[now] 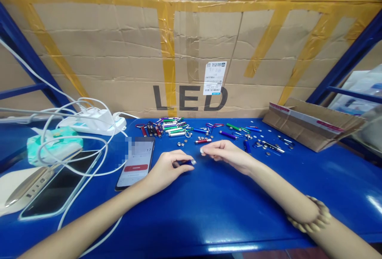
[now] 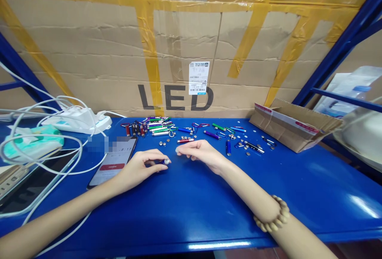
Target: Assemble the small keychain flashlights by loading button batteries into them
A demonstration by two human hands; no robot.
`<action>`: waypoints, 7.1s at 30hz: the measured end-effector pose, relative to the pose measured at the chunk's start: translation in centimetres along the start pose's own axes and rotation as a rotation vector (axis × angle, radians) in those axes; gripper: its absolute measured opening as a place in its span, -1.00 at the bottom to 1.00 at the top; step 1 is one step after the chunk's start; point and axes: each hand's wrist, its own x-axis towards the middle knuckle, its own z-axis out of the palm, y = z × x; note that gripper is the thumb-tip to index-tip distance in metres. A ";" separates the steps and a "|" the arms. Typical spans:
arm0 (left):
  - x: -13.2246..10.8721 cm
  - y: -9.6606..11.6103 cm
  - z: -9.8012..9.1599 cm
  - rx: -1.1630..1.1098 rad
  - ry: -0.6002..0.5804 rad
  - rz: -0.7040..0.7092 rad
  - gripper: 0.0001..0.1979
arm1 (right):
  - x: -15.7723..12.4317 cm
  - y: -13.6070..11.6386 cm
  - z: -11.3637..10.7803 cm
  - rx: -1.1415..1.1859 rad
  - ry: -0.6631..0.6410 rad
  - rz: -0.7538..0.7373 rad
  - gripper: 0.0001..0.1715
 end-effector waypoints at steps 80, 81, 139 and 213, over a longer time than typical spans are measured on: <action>-0.2 0.4 0.0 0.198 -0.010 0.114 -0.81 | -0.3 0.6 2.3 -0.206 0.137 -0.406 -0.79; -0.2 0.4 0.0 0.197 -0.015 0.114 -0.80 | -0.4 0.6 2.4 -0.203 0.127 -0.401 -0.81; -1.5 0.0 0.7 0.312 0.129 0.365 -0.77 | -2.0 -0.5 2.3 -0.161 -0.178 -0.178 -0.34; -0.7 1.0 0.9 -0.259 0.081 -0.256 -0.67 | 5.5 5.5 -5.7 -1.304 0.594 -0.339 -0.56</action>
